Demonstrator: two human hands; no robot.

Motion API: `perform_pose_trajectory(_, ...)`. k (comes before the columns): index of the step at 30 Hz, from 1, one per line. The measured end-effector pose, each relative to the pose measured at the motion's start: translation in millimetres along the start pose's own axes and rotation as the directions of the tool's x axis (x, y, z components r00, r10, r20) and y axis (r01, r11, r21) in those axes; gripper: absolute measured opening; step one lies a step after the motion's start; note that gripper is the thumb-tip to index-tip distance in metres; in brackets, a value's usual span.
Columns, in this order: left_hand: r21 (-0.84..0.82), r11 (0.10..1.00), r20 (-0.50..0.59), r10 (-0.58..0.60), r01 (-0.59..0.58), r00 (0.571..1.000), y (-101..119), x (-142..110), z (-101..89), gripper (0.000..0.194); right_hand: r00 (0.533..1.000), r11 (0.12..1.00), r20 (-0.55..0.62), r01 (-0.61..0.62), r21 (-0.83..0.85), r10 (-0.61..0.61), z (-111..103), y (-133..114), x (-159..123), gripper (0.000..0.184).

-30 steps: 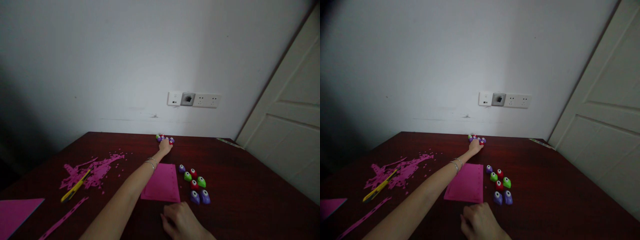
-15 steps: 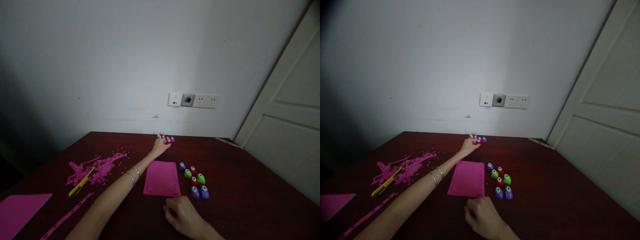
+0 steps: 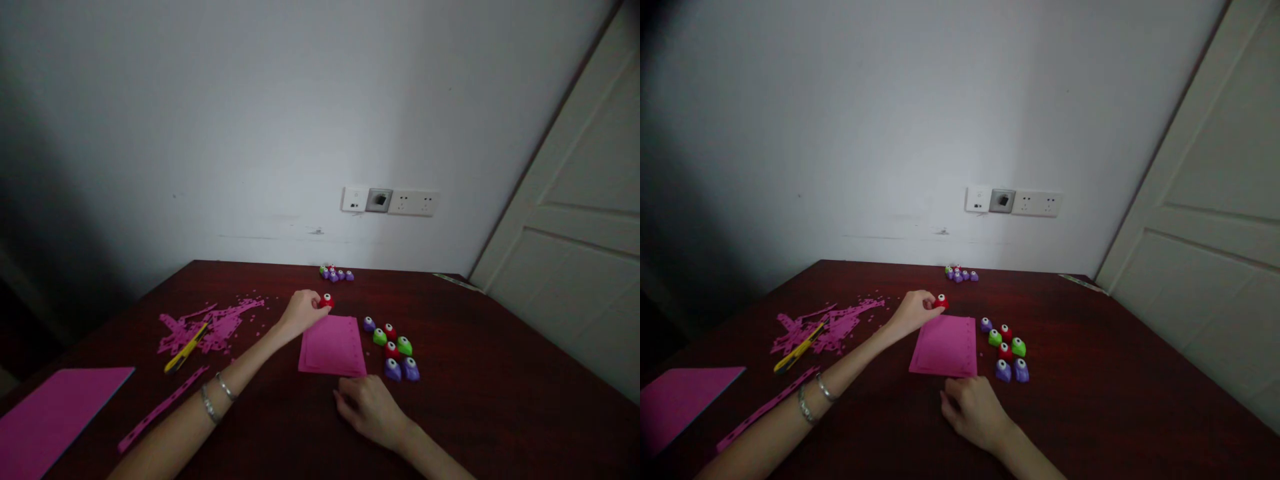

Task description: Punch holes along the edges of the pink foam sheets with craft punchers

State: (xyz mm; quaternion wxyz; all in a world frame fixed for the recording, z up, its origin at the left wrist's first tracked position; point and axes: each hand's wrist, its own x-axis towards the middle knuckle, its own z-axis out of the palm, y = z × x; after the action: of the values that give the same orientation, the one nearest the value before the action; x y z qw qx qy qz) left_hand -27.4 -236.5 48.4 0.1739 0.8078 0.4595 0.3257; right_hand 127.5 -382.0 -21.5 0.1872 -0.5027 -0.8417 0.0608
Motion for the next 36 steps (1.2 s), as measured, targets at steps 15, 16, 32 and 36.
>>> perform_pose_trajectory(15,-0.015,1.000,0.001,0.016,-0.016,1.000,3,-26,10.1,0.021,0.878,0.633,-0.187,-0.155,0.759,0.440,-9,8,54,0.047)
perform_pose_trajectory(16,-0.013,1.000,0.002,0.023,-0.023,1.000,4,-28,11.8,0.020,0.878,0.593,-0.167,-0.153,0.791,0.449,-6,8,56,0.048)
perform_pose_trajectory(32,0.293,0.901,0.115,0.300,-0.321,0.947,23,-46,20.6,0.022,0.795,0.612,-0.309,-0.097,0.785,0.523,-10,22,64,0.042)
perform_pose_trajectory(36,0.350,0.843,0.150,0.381,-0.409,0.912,26,-48,19.1,0.021,0.797,0.605,-0.278,-0.132,0.785,0.535,-15,23,63,0.042)
